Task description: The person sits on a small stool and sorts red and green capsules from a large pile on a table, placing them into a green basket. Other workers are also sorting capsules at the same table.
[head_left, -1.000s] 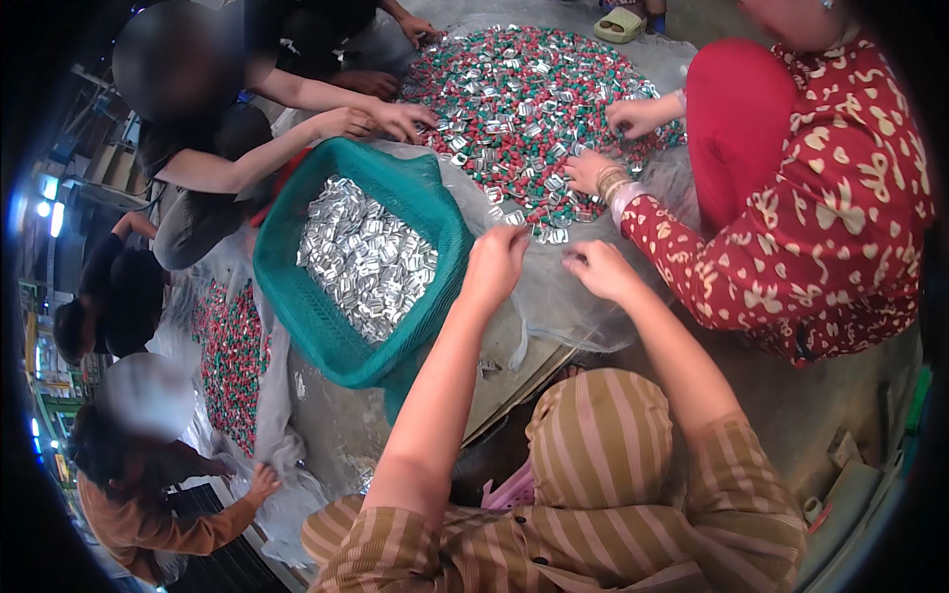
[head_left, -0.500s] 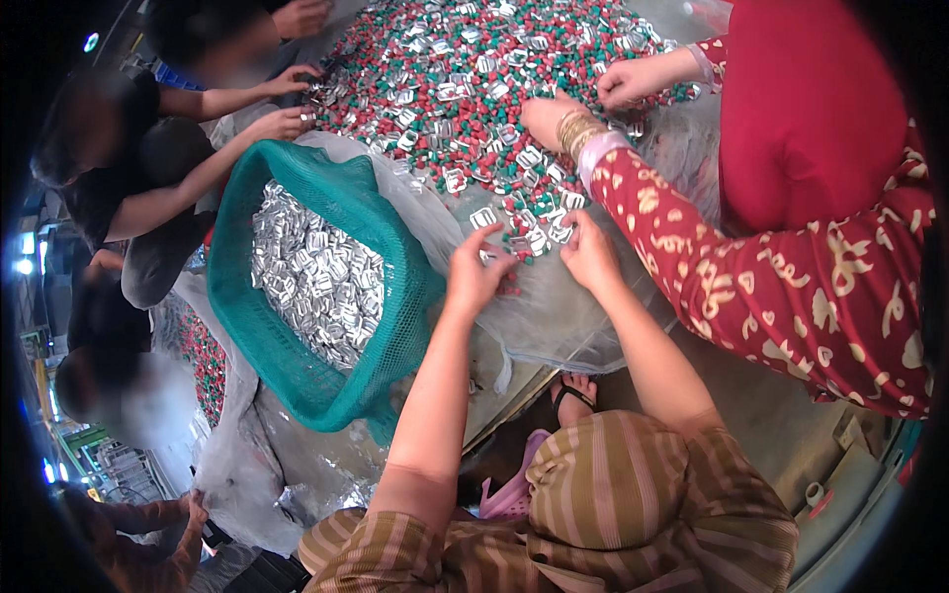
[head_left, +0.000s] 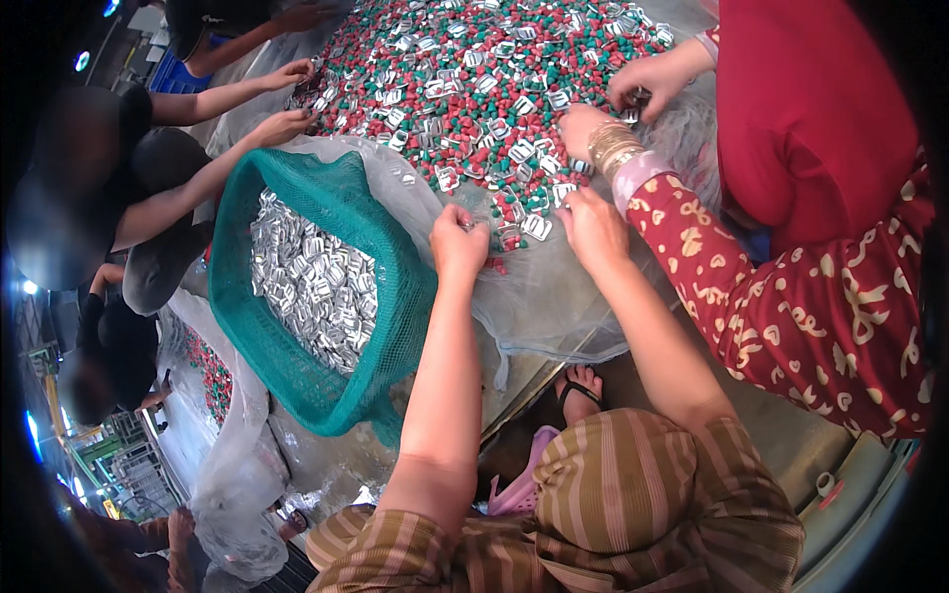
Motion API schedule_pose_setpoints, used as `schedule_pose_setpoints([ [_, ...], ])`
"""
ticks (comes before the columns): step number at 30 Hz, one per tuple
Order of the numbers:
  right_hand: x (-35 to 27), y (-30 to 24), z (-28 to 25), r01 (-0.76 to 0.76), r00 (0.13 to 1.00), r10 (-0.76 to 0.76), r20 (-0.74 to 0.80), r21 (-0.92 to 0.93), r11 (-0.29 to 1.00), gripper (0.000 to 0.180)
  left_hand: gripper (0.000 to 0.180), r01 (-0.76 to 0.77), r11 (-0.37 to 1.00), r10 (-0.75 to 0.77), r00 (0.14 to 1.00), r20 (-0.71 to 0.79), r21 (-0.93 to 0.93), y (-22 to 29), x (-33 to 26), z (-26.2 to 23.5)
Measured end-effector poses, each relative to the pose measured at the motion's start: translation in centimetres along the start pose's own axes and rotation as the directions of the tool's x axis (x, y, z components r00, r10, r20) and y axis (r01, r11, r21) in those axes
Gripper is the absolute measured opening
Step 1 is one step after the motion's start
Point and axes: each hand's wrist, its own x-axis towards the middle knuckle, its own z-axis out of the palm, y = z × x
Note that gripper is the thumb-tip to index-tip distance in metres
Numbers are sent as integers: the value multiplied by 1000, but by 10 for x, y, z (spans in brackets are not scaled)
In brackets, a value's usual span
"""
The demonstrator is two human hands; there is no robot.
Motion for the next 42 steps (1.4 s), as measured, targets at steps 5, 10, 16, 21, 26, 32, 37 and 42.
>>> schedule_pose_setpoints([
  [5,-1,14,10,103,967,-16,-255,331,938,21,27,-146,988,146,989,-7,43,5,-19,10],
  [10,-4,12,21,-253,953,297,54,676,692,21,27,-83,992,96,983,157,-90,3,-24,14],
  [16,8,19,25,-321,945,165,283,699,639,23,20,-201,900,216,976,-4,-388,29,-39,-24],
  [21,-9,-10,12,111,991,-111,78,5,994,33,24,-458,889,384,723,-575,18,45,-50,-103],
  [26,-11,8,21,161,987,-161,-13,-27,987,24,42,-308,808,546,713,-440,502,39,-42,-143],
  [32,-1,11,32,244,928,-164,-333,215,945,18,46,-591,747,651,743,-156,305,19,46,5],
  [37,13,27,4,-429,873,349,341,877,216,25,46,-612,760,594,791,147,219,17,0,18],
  [42,15,31,5,-395,903,41,427,866,-305,25,35,-293,922,308,951,22,-253,-3,-21,-3],
])
